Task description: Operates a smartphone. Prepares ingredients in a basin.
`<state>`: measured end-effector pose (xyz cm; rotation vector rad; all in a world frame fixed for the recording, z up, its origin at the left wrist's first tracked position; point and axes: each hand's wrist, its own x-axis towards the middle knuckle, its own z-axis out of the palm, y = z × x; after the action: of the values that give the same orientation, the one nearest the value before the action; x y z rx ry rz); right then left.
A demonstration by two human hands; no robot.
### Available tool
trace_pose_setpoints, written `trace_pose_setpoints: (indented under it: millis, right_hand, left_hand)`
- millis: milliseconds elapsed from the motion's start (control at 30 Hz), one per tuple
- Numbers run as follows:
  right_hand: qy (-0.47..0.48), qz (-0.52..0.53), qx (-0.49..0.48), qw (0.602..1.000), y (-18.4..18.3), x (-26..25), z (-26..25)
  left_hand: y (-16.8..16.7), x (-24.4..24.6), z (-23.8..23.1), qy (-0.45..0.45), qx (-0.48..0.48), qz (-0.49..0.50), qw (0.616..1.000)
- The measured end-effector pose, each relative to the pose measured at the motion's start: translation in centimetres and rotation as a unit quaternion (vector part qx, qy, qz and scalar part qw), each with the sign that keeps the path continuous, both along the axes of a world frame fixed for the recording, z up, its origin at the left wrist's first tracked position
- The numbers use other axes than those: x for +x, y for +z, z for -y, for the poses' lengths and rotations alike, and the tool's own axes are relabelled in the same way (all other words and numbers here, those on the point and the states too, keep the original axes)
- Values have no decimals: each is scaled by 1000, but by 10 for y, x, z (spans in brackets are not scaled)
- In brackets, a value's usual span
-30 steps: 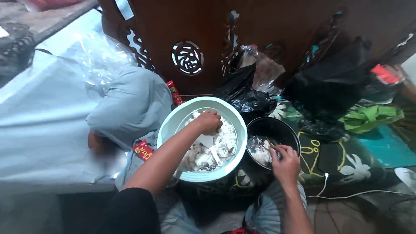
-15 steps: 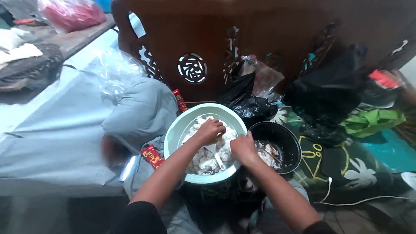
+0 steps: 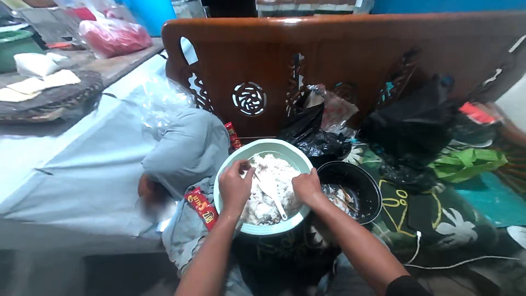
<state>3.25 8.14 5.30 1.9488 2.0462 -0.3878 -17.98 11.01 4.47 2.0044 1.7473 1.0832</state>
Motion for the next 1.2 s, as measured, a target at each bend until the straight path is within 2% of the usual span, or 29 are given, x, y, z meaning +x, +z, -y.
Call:
trace_pose_setpoints:
  millis: [133,233,333,433,533,600,633,700,733,800,833,867,933,1033,1100,1133,1200]
  right_hand:
    - [-8,-81,124,989,17,15,6]
    - [15,-147,244,958,7,25,0]
    - [35,-122,196,972,-16,32,4]
    - [-23,-179,263,948,-7,50,20]
    - [-112,-224,349,903,0,83,45]
    - [-170,-236,395,872,-5,108,61]
    - [-194,-225,398,868,-9,121,71]
    - [-254,-210,342,880,-13,143,92]
    - [-278,-200,330,880,-14,151,101]
    - [-308,-182,346,868,-17,158,115]
    - [-310,-175,362,862,-17,158,119]
    - [-303,-171,379,857,-16,155,121]
    - [-266,-182,410,853,-11,140,116]
    - [-171,-224,405,870,-4,91,95]
    - [-103,-252,301,914,-3,48,73]
    - [-74,-253,209,942,-3,27,60]
    - [-36,-210,57,975,-6,-7,30]
  left_hand:
    - [-5,-6,12,22,29,14,999]
    - [-6,-5,14,27,21,4,999]
    - [-6,-1,21,35,-24,-67,997]
    - [5,10,28,-5,36,-35,999]
    - [27,49,41,-81,51,63,993]
    - [36,88,52,-135,72,89,984]
    - [34,111,58,-161,92,92,978]
    - [19,157,63,-209,130,72,966]
    - [11,176,66,-243,111,36,963]
    - [2,195,74,-321,-27,-92,942]
    - [1,198,78,-342,-71,-121,929]
    - [1,195,82,-347,-79,-117,927]
    - [1,174,84,-328,-38,-78,941]
    - [-1,120,67,-250,-8,-23,968]
    - [-4,73,47,-184,-35,-29,982]
    - [-3,48,38,-149,-57,-36,987]
    - [-2,3,28,-82,-86,-42,992]
